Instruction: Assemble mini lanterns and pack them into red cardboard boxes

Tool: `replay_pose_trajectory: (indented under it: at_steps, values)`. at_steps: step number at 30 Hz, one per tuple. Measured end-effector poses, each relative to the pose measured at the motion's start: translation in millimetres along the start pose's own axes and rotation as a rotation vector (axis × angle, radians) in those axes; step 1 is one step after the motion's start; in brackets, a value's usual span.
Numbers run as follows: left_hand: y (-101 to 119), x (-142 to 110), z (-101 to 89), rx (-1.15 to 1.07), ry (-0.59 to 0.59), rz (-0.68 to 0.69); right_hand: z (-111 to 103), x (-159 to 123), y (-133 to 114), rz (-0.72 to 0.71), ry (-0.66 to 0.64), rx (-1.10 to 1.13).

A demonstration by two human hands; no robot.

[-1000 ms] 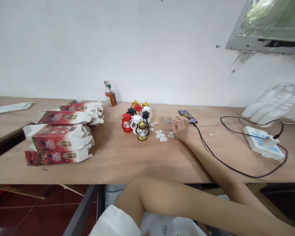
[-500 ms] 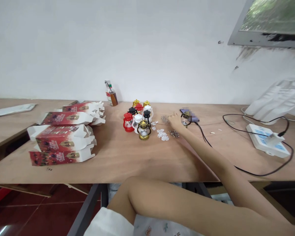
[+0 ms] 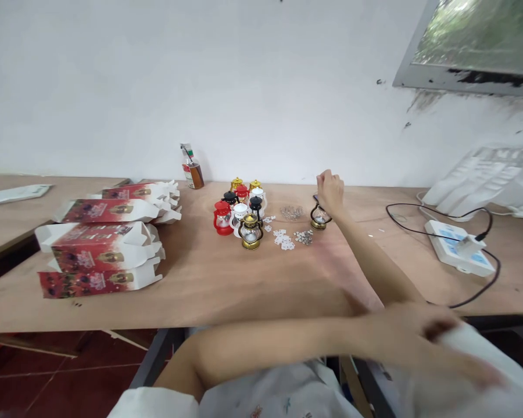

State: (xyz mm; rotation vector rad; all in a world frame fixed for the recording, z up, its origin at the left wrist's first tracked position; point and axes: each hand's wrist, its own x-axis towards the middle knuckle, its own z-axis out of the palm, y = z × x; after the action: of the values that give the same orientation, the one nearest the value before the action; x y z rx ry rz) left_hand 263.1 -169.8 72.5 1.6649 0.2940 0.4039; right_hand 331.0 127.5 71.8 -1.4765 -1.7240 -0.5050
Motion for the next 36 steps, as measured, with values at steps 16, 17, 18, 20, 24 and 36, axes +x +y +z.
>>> replay_pose_trajectory:
  at_steps: [16, 17, 18, 20, 24, 36]
  values:
    - [-55.5, -41.4, -178.6, -0.218, 0.969, -0.079, -22.0, -46.2, -30.4, 0.448, 0.259, 0.921]
    - [-54.7, -44.0, -179.2, -0.256, 0.969, -0.020, -23.4, -52.8, -42.0, 0.497, 0.245, 0.996]
    - [-54.4, -46.6, -179.0, -0.284, 0.973, 0.033, -24.1, -60.2, -52.8, 0.522, 0.227, 1.051]
    - [-55.0, -52.7, -176.9, -0.297, 1.007, 0.104, -23.4, -75.0, -70.2, 0.543, 0.165, 1.125]
    - [-60.5, -70.3, -173.1, -0.166, 1.072, 0.118, -20.8, -93.1, -82.7, 0.620, 0.021, 1.228]
    - [-64.5, -106.8, -212.2, -0.248, 1.382, 0.446, -33.3, -106.0, -79.2, 0.535, -0.187, 1.385]
